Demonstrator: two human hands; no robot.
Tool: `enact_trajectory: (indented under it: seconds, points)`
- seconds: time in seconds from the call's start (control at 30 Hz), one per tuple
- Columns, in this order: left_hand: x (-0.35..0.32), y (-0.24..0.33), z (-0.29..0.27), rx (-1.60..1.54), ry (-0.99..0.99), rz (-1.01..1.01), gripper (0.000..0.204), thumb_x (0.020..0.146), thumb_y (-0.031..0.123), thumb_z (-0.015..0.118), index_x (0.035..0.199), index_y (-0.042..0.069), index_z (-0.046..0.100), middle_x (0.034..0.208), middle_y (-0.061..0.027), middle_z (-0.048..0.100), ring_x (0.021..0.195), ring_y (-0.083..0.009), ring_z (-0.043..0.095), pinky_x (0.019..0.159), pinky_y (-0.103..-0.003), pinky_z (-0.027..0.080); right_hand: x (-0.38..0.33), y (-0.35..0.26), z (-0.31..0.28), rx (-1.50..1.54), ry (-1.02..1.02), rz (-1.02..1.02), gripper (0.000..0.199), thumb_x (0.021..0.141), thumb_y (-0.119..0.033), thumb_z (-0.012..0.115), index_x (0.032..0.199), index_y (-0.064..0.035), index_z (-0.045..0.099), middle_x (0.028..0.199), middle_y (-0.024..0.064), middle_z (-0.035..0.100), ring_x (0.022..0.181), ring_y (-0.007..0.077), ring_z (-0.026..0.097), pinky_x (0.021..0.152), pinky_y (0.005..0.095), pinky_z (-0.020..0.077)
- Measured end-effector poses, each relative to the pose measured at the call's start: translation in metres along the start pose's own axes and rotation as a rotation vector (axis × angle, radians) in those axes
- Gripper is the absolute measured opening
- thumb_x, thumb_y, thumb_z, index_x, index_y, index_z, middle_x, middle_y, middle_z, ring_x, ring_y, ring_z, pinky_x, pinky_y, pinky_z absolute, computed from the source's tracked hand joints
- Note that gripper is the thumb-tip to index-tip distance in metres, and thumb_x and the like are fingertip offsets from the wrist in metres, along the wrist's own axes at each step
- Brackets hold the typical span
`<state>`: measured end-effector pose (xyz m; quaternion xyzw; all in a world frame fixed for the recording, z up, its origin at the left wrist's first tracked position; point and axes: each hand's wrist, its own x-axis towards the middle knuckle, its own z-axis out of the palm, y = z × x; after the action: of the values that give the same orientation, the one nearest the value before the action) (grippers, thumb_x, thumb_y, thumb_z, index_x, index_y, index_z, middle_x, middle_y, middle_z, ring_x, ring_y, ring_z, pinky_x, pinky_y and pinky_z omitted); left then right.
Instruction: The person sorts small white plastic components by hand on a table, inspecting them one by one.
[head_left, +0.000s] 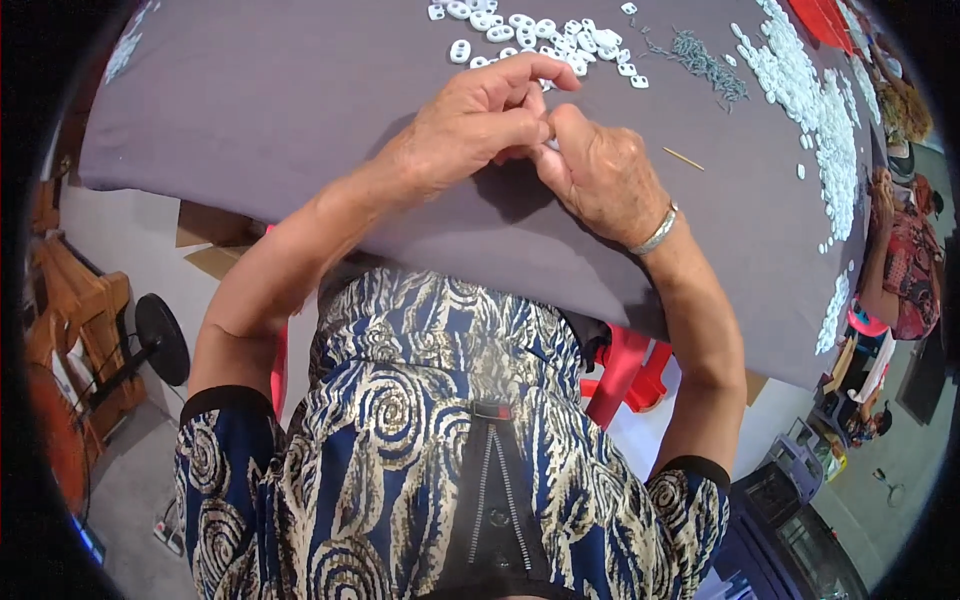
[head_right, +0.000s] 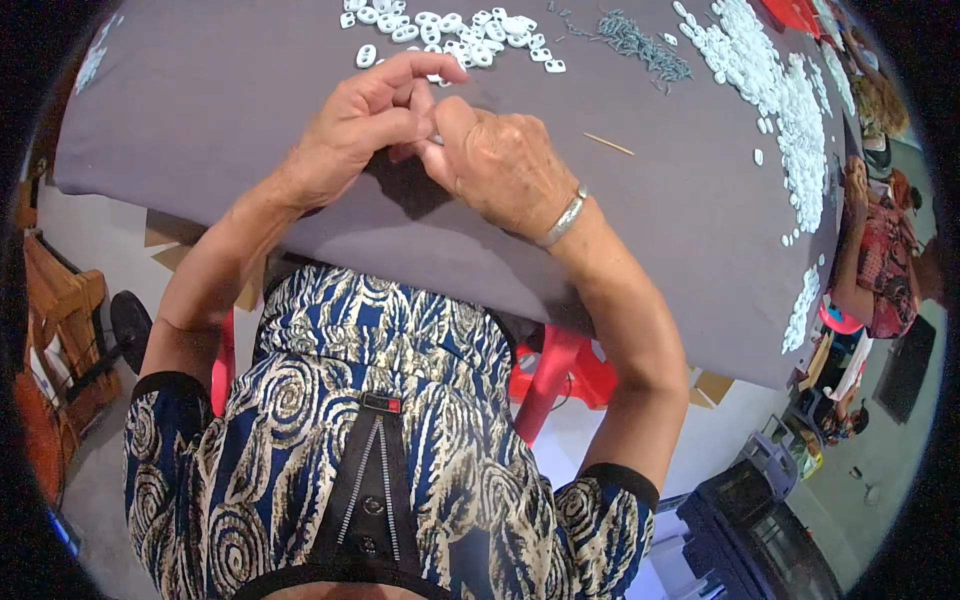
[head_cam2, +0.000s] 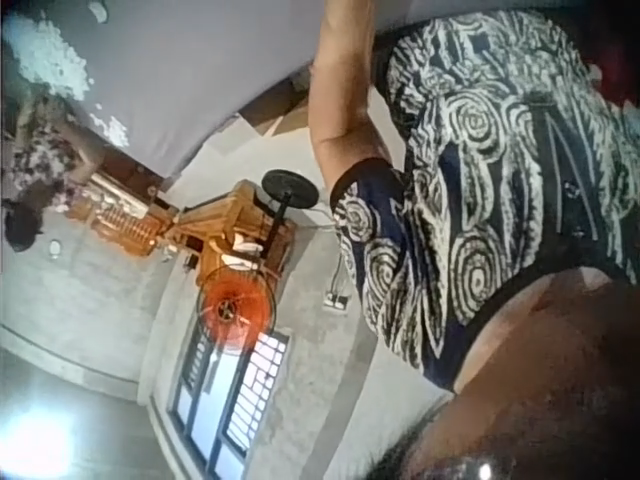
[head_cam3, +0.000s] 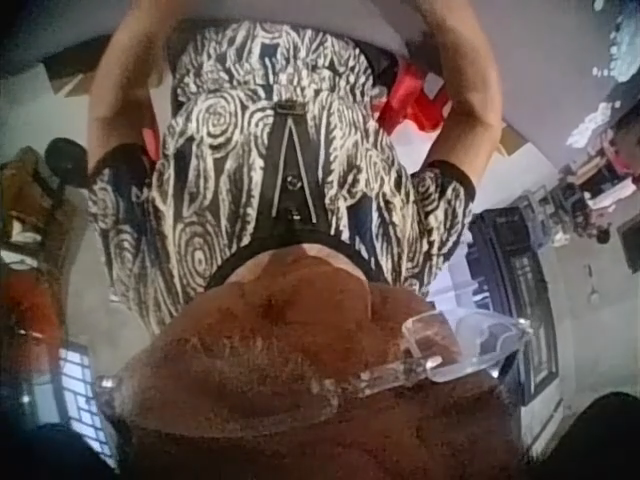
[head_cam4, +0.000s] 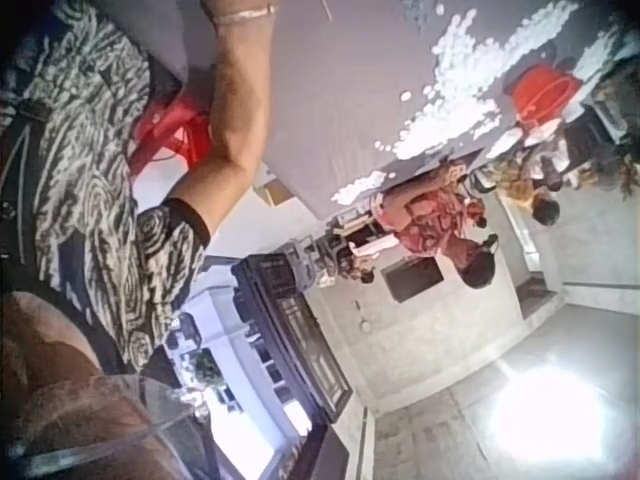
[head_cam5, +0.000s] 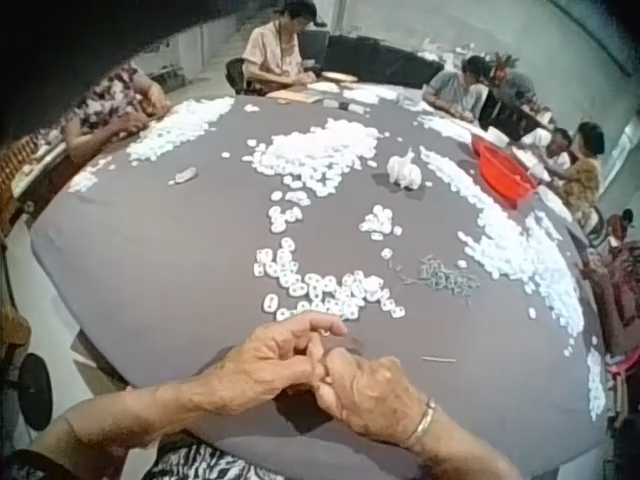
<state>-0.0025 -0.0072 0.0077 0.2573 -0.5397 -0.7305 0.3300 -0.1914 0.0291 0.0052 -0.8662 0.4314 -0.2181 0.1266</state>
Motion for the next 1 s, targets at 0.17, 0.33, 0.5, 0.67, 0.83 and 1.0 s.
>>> enact_trajectory:
  seconds: [0.17, 0.33, 0.5, 0.67, 0.83, 1.0]
  points:
    - [0.002, -0.004, 0.003, 0.093, 0.045, 0.051, 0.042, 0.088, 0.007, 0.056, 0.129, 0.003, 0.047, 0.083, 0.0031, 0.047, 0.076, -0.0054, 0.049, 0.07, -0.021, 0.042, 0.005, -0.002, -0.007, 0.099, -0.016, 0.108, 0.021, 0.091, -0.021, 0.057, 0.092, -0.0022, 0.049, 0.075, 0.0202, 0.06, 0.068, 0.0402, 0.06, 0.06, 0.0466, 0.048]
    - [-0.008, 0.001, 0.038, 0.388, 0.115, 0.382, 0.048, 0.087, 0.011, 0.062, 0.131, 0.0, 0.045, 0.112, -0.0068, 0.053, 0.098, -0.012, 0.053, 0.089, -0.028, 0.044, 0.004, -0.009, -0.014, 0.362, 0.063, -0.136, 0.018, 0.088, -0.014, 0.05, 0.098, 0.0014, 0.051, 0.081, 0.0196, 0.058, 0.077, 0.0423, 0.058, 0.063, 0.0445, 0.0473]
    - [-0.008, -0.015, 0.064, -0.139, 0.428, 0.223, 0.016, 0.099, 0.015, 0.049, 0.1, 0.0, 0.055, 0.089, -0.004, 0.062, 0.085, -0.0085, 0.058, 0.077, -0.024, 0.048, 0.003, -0.023, 0.0, 0.569, 0.077, -0.053, 0.015, 0.09, -0.012, 0.048, 0.094, 0.0015, 0.054, 0.086, 0.021, 0.058, 0.085, 0.0422, 0.058, 0.074, 0.049, 0.0457]
    - [0.007, -0.012, 0.065, -0.222, 0.467, 0.232, 0.013, 0.098, 0.013, 0.05, 0.096, 0.0, 0.055, 0.087, -0.0039, 0.06, 0.081, -0.0101, 0.06, 0.076, -0.026, 0.049, 0.012, -0.017, -0.001, 0.473, 0.111, -0.069, 0.016, 0.089, -0.009, 0.046, 0.092, 0.0041, 0.055, 0.085, 0.0224, 0.058, 0.086, 0.0423, 0.058, 0.076, 0.0485, 0.0461]
    - [0.014, -0.016, 0.068, -0.209, 0.522, 0.227, 0.012, 0.098, 0.012, 0.051, 0.094, 0.0, 0.054, 0.083, -0.0041, 0.059, 0.08, -0.0108, 0.06, 0.075, -0.026, 0.049, 0.006, -0.009, -0.002, 0.432, 0.042, -0.03, 0.021, 0.088, -0.009, 0.042, 0.1, 0.0026, 0.056, 0.092, 0.0218, 0.062, 0.088, 0.0418, 0.058, 0.08, 0.047, 0.0452]
    - [0.016, -0.019, 0.068, -0.142, 0.558, 0.234, 0.015, 0.1, 0.017, 0.049, 0.098, 0.003, 0.053, 0.085, -0.0065, 0.059, 0.082, -0.014, 0.062, 0.076, -0.028, 0.051, 0.005, -0.005, 0.0, 0.429, 0.028, -0.069, 0.023, 0.089, -0.011, 0.041, 0.1, 0.0024, 0.056, 0.094, 0.0214, 0.061, 0.091, 0.0428, 0.056, 0.083, 0.0473, 0.0443]
